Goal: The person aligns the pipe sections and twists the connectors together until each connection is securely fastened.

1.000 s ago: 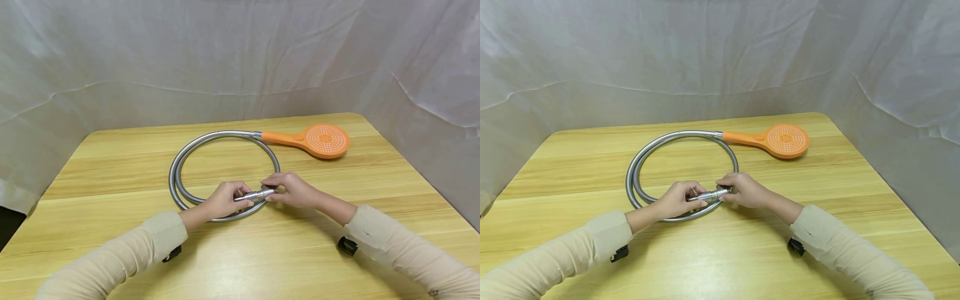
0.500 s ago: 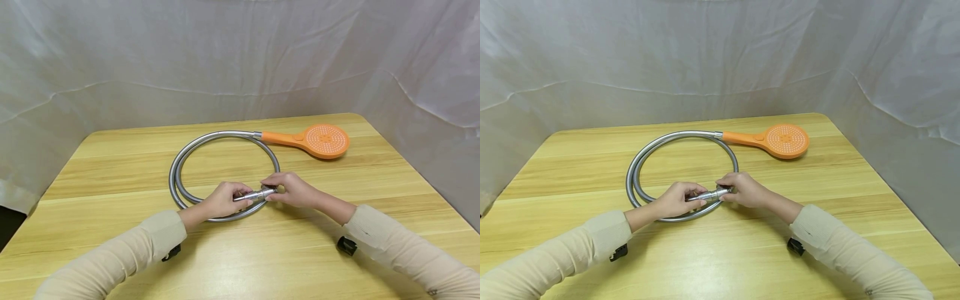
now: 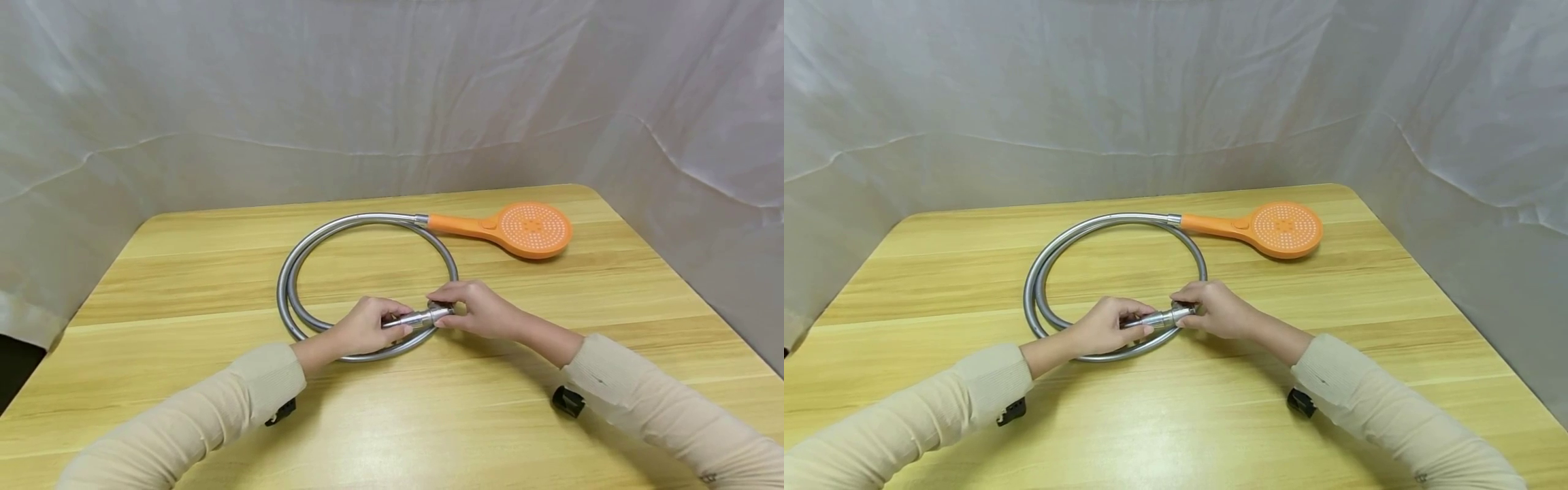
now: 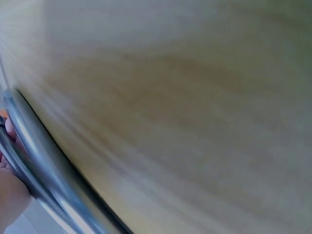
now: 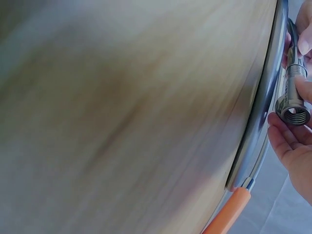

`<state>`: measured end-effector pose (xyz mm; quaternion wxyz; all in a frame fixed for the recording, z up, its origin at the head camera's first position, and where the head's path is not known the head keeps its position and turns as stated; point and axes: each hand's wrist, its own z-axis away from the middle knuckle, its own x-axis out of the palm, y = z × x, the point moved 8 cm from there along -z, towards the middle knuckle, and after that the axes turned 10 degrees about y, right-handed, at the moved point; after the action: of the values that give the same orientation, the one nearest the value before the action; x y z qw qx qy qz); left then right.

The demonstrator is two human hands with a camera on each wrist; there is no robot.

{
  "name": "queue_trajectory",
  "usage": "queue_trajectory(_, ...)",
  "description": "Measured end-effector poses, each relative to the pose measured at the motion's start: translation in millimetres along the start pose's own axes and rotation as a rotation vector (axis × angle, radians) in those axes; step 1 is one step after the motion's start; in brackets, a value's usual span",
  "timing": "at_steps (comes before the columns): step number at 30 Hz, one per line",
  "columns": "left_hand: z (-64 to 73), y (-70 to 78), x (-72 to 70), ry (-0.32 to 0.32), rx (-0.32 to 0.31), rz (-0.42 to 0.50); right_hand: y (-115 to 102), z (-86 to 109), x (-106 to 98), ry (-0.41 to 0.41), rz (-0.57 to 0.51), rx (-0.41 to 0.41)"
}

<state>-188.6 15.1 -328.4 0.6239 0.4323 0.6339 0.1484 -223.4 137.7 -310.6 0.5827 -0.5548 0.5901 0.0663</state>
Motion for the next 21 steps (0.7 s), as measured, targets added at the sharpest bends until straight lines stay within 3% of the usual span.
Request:
queue_trajectory(5,0.1,0.6,-0.1,-0.006,-0.004,-0.006,-0.8,-0.1,-0.4,0.006,-0.003,-0.012)
queue_trajectory(21,-0.5,3.4,-2.8,0.056,0.013,-0.004,-1.0,-0.3,-0.2,0.013,-0.014,-0.022)
